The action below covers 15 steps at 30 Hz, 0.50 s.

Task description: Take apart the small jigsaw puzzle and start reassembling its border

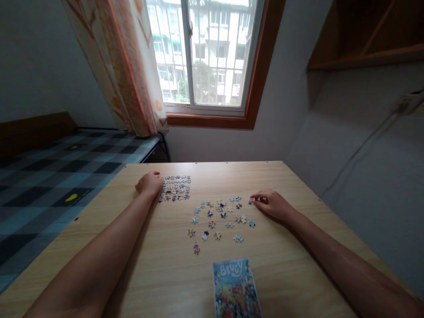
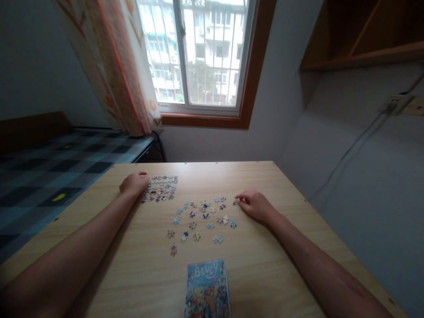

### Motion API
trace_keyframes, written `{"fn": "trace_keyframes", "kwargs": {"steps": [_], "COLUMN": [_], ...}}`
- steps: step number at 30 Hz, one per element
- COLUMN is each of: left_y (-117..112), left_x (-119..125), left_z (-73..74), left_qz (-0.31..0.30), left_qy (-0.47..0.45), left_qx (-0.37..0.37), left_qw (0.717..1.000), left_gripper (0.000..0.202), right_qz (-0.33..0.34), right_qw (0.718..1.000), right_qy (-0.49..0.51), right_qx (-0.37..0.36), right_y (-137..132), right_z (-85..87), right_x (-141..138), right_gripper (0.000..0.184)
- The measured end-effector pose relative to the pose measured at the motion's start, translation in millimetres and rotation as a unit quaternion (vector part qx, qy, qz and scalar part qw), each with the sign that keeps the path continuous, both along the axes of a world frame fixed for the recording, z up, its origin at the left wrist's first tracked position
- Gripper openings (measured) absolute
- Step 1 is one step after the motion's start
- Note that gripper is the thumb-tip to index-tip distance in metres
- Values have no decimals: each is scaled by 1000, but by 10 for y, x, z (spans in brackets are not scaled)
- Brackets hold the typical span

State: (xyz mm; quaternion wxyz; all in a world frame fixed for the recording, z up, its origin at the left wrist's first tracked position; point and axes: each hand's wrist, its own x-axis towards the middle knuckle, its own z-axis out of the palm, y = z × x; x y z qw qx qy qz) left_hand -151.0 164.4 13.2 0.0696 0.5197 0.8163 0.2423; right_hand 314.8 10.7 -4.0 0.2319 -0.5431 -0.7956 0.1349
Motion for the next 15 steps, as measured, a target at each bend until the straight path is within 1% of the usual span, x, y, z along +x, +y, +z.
{"fn": "trace_keyframes", "kwargs": {"steps": [2,4,7,9,12,15], "left_y": [-1,-20,-74,-102,-97,-65], "left_x": [-59,-165,-351,-440,-491,-487], "left_z": [-5,-17,-45,-72,-121,-156], "left_qz": [-1,-5,3,17,55,67], "left_qy": [-22,-50,-73,-79,-106,-133], "left_qx": [24,71,129,147,185,218], "left_qw": [999,996,989,986,976,964], "left_gripper": [42,38,36,37,40,41], "right_qz": [13,12,-27,-58,-93,-100], "right_qw": [1000,999,993,987,978,976], "right_qy": [-19,-47,-104,-140,-174,-174], "right_qx": [2,11,42,57,68,80], "right_y": [-13,4,138,322,710,1104], "right_z": [11,9,-10,-20,-29,-45], "right_x": [-44,-53,9,88,202,243], "right_gripper": [25,22,24,26,23,21]}}
